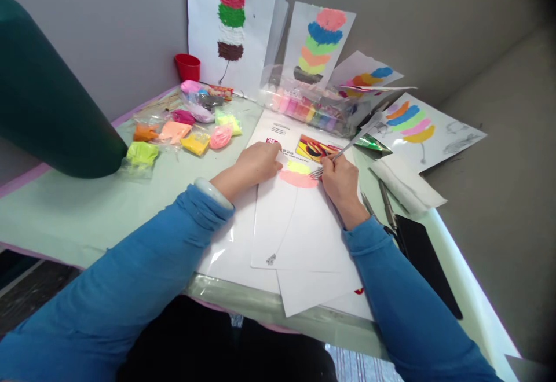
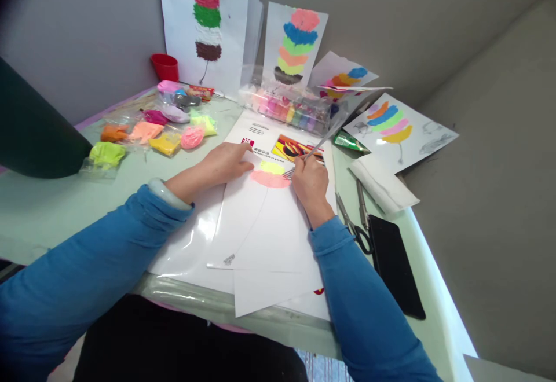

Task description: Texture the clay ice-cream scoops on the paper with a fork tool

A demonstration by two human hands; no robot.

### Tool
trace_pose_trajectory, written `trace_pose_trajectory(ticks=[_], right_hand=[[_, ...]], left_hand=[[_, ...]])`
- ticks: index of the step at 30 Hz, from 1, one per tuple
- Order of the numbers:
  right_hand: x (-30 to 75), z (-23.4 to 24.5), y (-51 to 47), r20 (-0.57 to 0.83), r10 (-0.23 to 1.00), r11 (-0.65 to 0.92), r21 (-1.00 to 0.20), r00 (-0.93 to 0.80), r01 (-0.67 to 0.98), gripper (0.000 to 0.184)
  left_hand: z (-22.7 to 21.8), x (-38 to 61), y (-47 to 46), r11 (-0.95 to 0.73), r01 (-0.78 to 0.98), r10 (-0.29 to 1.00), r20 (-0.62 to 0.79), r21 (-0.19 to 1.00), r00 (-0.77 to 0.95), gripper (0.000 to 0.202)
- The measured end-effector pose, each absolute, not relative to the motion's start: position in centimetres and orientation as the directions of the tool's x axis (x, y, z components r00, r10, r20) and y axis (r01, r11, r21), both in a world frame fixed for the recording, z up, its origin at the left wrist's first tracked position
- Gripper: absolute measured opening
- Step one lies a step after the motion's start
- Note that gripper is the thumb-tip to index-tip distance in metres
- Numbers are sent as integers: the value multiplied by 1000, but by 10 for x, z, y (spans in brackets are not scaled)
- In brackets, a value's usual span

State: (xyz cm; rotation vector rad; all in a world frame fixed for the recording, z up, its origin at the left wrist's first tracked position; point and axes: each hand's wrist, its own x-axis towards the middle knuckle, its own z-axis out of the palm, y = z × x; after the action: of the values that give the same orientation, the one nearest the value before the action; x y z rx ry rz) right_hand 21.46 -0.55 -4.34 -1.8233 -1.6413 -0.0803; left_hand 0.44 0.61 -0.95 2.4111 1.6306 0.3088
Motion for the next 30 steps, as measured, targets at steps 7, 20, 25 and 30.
trace_pose_trajectory(ticks=[7,20,25,30], right_hand=[[214,-43,-5,466,858,7,-436,219,900,31],[217,-43,-7,517,821,-1,-423,243,906,33],[215,-46,-8,579,790,153,-506,203,849,31],[211,-47,-8,582,796,220,-533,165,817,28]], left_hand=[[-12,4,7,-385,877,922,80,287,378,43],[-10,4,7,-378,881,924,54,286,379,45],[-11,4,7,-381,881,923,59,280,380,45],[-10,5,7,-371,891,928,63,262,368,44]])
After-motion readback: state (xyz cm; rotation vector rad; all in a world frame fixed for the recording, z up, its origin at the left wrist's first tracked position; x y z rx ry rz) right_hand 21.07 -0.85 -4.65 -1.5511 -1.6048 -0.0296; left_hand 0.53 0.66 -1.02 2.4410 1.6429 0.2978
